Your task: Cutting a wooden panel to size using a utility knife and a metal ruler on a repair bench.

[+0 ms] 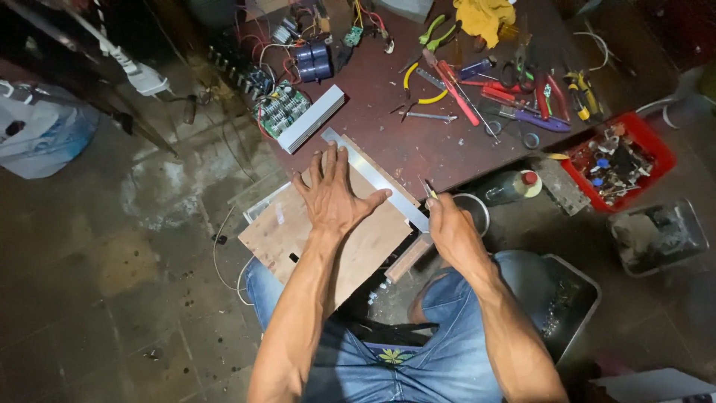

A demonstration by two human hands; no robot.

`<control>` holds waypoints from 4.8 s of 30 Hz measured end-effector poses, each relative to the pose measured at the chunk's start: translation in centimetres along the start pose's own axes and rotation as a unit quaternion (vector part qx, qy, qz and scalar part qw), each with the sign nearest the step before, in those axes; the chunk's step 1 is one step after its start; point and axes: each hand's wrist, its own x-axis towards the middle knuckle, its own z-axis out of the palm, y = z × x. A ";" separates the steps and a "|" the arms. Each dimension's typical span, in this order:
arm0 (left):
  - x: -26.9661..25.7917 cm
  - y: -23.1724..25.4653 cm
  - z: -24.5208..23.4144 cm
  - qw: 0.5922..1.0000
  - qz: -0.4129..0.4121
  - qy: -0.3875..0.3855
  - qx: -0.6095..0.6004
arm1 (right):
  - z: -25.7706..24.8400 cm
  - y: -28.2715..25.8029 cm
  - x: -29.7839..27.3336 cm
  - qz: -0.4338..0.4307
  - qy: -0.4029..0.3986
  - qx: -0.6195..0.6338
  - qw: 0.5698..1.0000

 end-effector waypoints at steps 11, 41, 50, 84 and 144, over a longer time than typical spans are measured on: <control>-0.1 0.5 -0.9 0.999 -0.005 -0.031 0.003 | -0.1 -2.8 3.3 -0.098 -0.036 -0.014 0.994; 0.8 -0.7 0.2 0.999 -0.014 -0.049 0.013 | 4.7 -12.8 11.9 -0.230 -0.139 -0.324 0.907; 0.7 -0.5 -0.3 0.999 -0.024 -0.040 -0.014 | 2.6 -12.5 10.3 -0.315 -0.119 -0.350 0.875; 0.2 0.6 -1.2 0.997 -0.029 -0.041 -0.051 | -0.5 0.4 1.9 -0.270 -0.102 -0.424 0.859; 1.0 -1.1 0.7 0.999 -0.024 -0.017 -0.017 | 5.4 -9.2 11.5 -0.340 -0.084 -0.338 0.874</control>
